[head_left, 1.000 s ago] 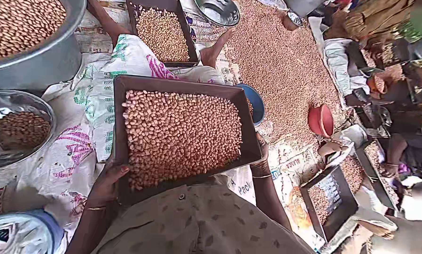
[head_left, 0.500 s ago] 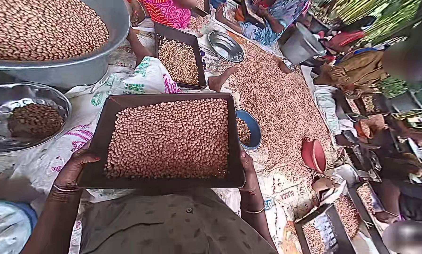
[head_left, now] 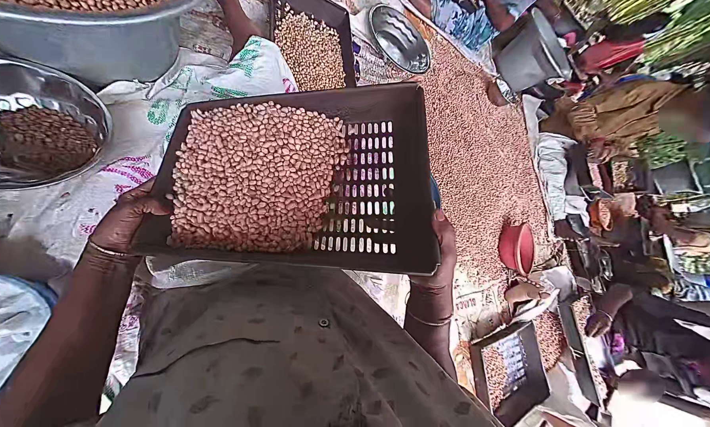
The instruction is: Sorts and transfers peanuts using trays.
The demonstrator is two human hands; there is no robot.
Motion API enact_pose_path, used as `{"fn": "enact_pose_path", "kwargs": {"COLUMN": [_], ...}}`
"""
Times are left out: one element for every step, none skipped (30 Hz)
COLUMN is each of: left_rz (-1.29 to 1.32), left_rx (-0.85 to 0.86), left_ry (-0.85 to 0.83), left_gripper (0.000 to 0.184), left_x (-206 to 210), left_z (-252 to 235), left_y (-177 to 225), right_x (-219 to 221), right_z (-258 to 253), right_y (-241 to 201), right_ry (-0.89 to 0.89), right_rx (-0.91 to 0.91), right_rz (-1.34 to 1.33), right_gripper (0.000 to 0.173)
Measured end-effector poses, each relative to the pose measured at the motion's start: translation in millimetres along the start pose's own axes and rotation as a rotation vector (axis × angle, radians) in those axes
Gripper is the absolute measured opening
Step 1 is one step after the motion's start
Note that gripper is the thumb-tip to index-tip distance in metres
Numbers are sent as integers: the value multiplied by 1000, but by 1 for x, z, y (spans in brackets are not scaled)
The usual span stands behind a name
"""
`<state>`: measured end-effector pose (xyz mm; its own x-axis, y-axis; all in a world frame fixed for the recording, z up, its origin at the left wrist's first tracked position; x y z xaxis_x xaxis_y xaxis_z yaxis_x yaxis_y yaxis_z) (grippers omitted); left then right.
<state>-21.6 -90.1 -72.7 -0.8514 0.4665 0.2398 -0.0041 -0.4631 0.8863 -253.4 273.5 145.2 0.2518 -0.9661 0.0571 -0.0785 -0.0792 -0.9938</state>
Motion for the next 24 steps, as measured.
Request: {"fn": "enact_pose_path", "kwargs": {"left_rz": [4,3,-9,-36,-66,-88,-110,-132,-149,-168,-193,-215,-232,-240,-244,-252,-286,-360,-488,-650,-786,-892,-968,-989], "left_rx": [20,53,91,133,167,185,192,195,205,221,241,257,263,263,262,259,263,275,291,308,330,360,415,487], "left_ry": [-1,-7,-10,-19,-26,-31,-38,-43,-46,-45,-52,-62,-70,-74,-75,-83,-86,-79,-66,-44,-33,-34,-34,-5], "left_gripper": [53,54,57,60,61,62,63,64,66,67,67,67,68,68,67,66,65,64,62,61,61,62,65,64], "left_x": [4,7,9,10,10,10,11,13,17,21,23,25,27,28,30,31,32,33,34,36,39,45,53,61], "left_z": [3,5,6,5,4,7,10,13,15,18,20,22,25,28,31,33,34,34,34,33,33,33,35,37], "left_y": [1,2,3,4,5,6,7,9,11,13,14,15,16,16,16,16,17,18,20,26,33,41,49,57], "right_x": [-8,-20,-34,-45,-54,-62,-69,-76,-83,-90,-96,-102,-105,-107,-109,-111,-112,-113,-112,-108,-101,-88,-69,-46], "right_z": [-4,-9,-11,-11,-8,-2,5,9,12,13,14,15,16,16,14,8,0,-11,-21,-32,-42,-50,-57,-62], "right_y": [14,38,65,89,107,121,131,141,149,155,162,168,171,170,166,161,156,149,139,127,115,101,87,79], "right_ry": [19,45,70,87,87,92,99,112,122,133,137,140,132,120,120,125,128,137,143,170,223,259,260,215], "right_rx": [30,87,148,202,242,276,298,309,312,311,313,315,321,324,311,285,236,159,57,-60,-172,-269,-360,-415], "right_rz": [-32,-80,-124,-164,-196,-212,-208,-178,-129,-73,-29,4,34,71,129,201,282,364,445,527,592,616,597,541], "right_gripper": [35,37,40,41,40,38,37,37,39,42,44,43,42,40,37,34,32,29,31,35,37,37,35,31]}}
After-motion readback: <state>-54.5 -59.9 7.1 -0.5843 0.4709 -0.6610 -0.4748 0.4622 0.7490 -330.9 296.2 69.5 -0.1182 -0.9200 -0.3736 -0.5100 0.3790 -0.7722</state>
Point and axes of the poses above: each hand's wrist, its own z-axis away from the middle knuckle, its own x-axis out of the palm, y = z × x, the point moved 7 cm from there along -z, towards the middle knuckle, and after that the axes turned 13 degrees about y, right-handed, at the moved point
